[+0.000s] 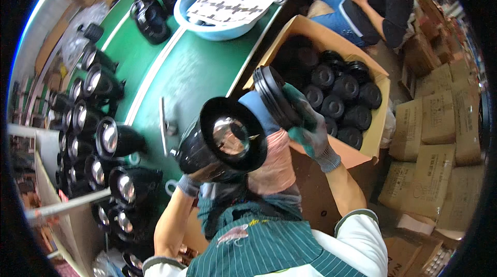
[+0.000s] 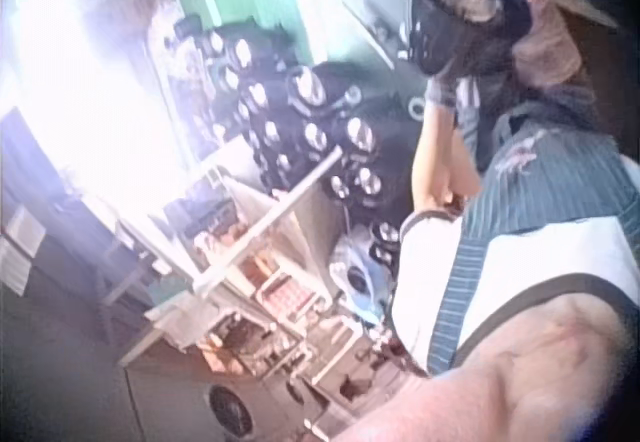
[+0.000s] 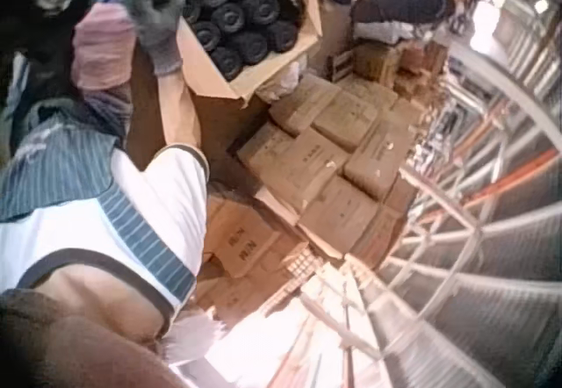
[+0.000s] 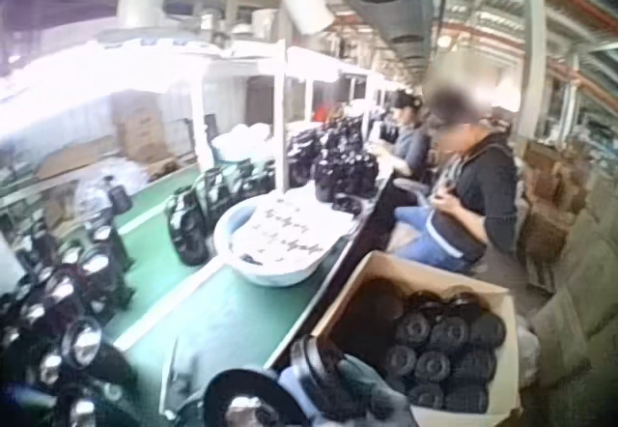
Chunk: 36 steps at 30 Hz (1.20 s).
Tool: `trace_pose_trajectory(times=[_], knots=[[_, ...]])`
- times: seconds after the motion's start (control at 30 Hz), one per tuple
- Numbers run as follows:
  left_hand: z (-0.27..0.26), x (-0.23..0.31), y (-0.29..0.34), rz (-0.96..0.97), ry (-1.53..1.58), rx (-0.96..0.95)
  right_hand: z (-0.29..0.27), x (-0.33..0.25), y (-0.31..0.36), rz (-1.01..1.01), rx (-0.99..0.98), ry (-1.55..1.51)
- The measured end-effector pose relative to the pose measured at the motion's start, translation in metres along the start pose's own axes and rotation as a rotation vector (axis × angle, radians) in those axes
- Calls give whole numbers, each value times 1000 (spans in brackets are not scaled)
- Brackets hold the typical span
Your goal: The person sits at a workstation and repeatedly assembles black kettles by inserting a metal rod into the base and securing a circular lid. The person handles the kettle body, rod, and lid one at a time, then places the assembled unit on the table.
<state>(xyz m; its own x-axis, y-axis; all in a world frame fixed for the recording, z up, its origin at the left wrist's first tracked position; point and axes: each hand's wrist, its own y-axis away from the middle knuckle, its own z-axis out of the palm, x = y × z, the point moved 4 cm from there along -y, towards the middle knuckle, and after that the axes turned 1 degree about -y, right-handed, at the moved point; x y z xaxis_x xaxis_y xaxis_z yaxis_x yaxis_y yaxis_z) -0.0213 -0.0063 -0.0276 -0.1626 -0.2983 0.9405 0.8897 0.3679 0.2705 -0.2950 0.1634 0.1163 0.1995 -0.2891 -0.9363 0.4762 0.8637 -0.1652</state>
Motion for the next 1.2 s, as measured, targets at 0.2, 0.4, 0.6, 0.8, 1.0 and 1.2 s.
trace_pose_trajectory(times=[0.2,0.4,0.6,0.8,1.0,1.2], knots=[[19,-6,31,194,2,-67,74,-33,24,-360,-384,512],[43,42,49,221,146,-187,82,-32,40,-355,-476,583],[28,32,44,371,-677,-357,78,-25,42,-270,-496,577],[14,22,35,314,-303,-277,73,-14,42,-272,-353,562],[-48,69,32,379,-490,526,58,18,38,146,-47,296],[6,199,54,912,-1243,437,26,55,53,346,-228,67]])
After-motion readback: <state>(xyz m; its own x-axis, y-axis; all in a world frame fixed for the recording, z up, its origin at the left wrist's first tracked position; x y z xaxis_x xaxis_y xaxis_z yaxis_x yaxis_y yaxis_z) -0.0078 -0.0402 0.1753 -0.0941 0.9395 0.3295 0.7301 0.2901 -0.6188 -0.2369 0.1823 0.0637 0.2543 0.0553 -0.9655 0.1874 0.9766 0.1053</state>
